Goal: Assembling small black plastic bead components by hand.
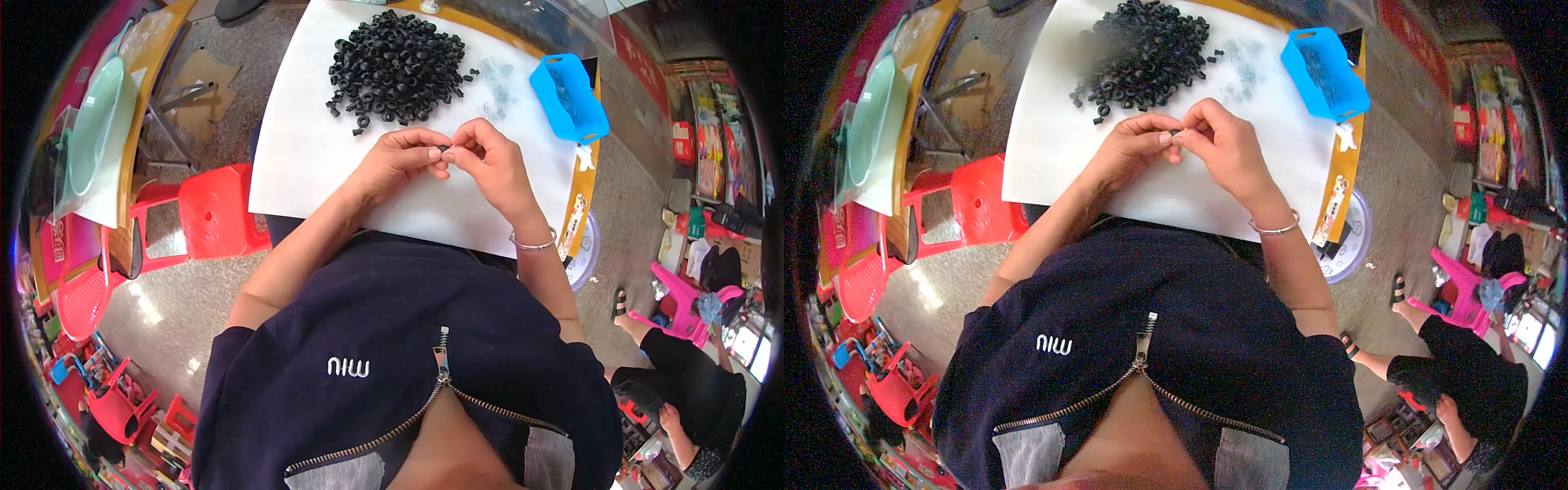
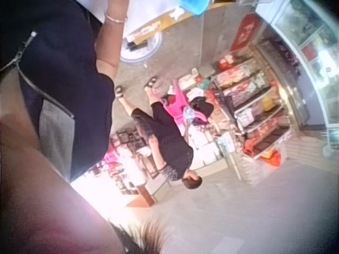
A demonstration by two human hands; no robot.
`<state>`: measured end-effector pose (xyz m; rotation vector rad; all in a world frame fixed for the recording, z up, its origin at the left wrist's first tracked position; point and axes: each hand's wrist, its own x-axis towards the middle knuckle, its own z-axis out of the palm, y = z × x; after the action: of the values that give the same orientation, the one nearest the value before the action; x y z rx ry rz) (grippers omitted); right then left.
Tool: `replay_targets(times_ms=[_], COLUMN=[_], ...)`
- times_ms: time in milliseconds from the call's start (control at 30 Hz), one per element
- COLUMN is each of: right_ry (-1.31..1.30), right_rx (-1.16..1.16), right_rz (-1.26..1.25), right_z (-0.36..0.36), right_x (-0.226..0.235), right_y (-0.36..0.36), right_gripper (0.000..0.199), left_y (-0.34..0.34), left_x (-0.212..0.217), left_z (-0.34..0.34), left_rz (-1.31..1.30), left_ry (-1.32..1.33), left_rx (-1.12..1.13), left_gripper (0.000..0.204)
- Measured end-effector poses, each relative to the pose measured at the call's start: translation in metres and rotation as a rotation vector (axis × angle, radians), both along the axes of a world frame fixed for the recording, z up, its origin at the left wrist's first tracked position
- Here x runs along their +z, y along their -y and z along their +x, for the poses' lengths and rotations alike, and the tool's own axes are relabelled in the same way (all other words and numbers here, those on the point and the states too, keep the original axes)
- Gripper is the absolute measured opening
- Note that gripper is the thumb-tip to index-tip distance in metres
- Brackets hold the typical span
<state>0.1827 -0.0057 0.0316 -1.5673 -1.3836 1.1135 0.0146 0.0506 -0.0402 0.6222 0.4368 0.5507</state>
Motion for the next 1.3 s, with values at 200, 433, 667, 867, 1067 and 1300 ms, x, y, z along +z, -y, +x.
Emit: replay_targets(times_ms=[200, 433, 667, 867, 1067, 1300], right_ry=[-0.355, 0.657, 0.796, 0.302, -0.215, -0.275], right_rx=[0.071, -0.161, -0.148, -0.244, -0.172, -0.151], right_rz=[-0.127, 0.467, 0.502, 0.327, 0.089, 0.090], right_z=[0.007, 0.016, 0.007, 0.003, -0.005, -0.014], right_x=[-0.014, -0.046, -0.062, -0.046, -0.009, -0.007], right_y=[-0.004, -0.043, -0.062, -0.044, -0.015, -0.001], right_gripper=[0.010, 0.014, 0.014, 0.017, 0.017, 0.019], left_y=[-0.001, -0.002, -0.004, -0.005, -0.005, -0.004], left_x=[0.000, 0.003, -0.006, -0.009, -0.007, -0.004], left_z=[-0.008, -0.006, -0.008, -0.006, -0.005, -0.003], left_rz=[-0.126, -0.174, -0.176, -0.225, -0.230, -0.222], left_ry=[0.137, 0.241, 0.260, 0.295, 0.249, 0.175], left_rx=[-0.109, -0.062, -0.049, 0.029, 0.105, 0.113], left_gripper=[0.020, 0.019, 0.020, 0.021, 0.025, 0.022])
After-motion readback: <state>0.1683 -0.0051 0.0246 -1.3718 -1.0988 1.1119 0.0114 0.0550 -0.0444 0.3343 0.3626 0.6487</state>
